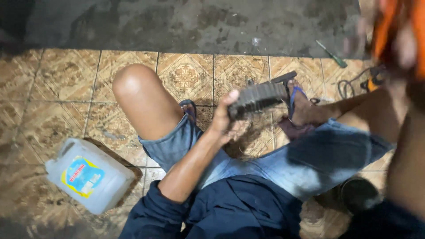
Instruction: Cutting and removing copper wire windings from a motor stator using snips while sitting on the floor.
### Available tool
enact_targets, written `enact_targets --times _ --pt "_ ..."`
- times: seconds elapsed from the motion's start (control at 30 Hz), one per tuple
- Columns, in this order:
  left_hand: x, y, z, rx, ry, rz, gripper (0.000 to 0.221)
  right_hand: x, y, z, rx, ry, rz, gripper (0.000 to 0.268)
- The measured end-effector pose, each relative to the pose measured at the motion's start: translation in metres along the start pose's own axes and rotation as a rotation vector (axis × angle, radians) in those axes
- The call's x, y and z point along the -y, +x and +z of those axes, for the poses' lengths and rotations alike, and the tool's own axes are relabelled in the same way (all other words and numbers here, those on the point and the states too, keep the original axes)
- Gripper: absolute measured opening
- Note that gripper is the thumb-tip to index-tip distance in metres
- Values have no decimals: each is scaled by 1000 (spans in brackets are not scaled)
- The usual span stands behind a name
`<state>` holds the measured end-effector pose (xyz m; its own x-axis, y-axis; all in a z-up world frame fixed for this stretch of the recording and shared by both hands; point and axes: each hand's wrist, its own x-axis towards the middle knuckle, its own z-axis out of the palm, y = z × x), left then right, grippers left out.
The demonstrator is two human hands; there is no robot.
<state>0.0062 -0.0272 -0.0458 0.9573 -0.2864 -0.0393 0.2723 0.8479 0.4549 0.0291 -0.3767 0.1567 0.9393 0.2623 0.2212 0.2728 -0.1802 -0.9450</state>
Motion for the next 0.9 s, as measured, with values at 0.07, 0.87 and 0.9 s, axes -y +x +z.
enact_targets --times 0.07,0.87,0.9 --pt "-21 -5 15 84 -91 63 65 2 -17 36 3 229 241 58" --pt "-45 -6 21 206 -364 170 65 0 -73 177 157 -335 135 33" --pt "-45 -6 22 254 -414 151 54 0 -69 184 166 -522 132 41"
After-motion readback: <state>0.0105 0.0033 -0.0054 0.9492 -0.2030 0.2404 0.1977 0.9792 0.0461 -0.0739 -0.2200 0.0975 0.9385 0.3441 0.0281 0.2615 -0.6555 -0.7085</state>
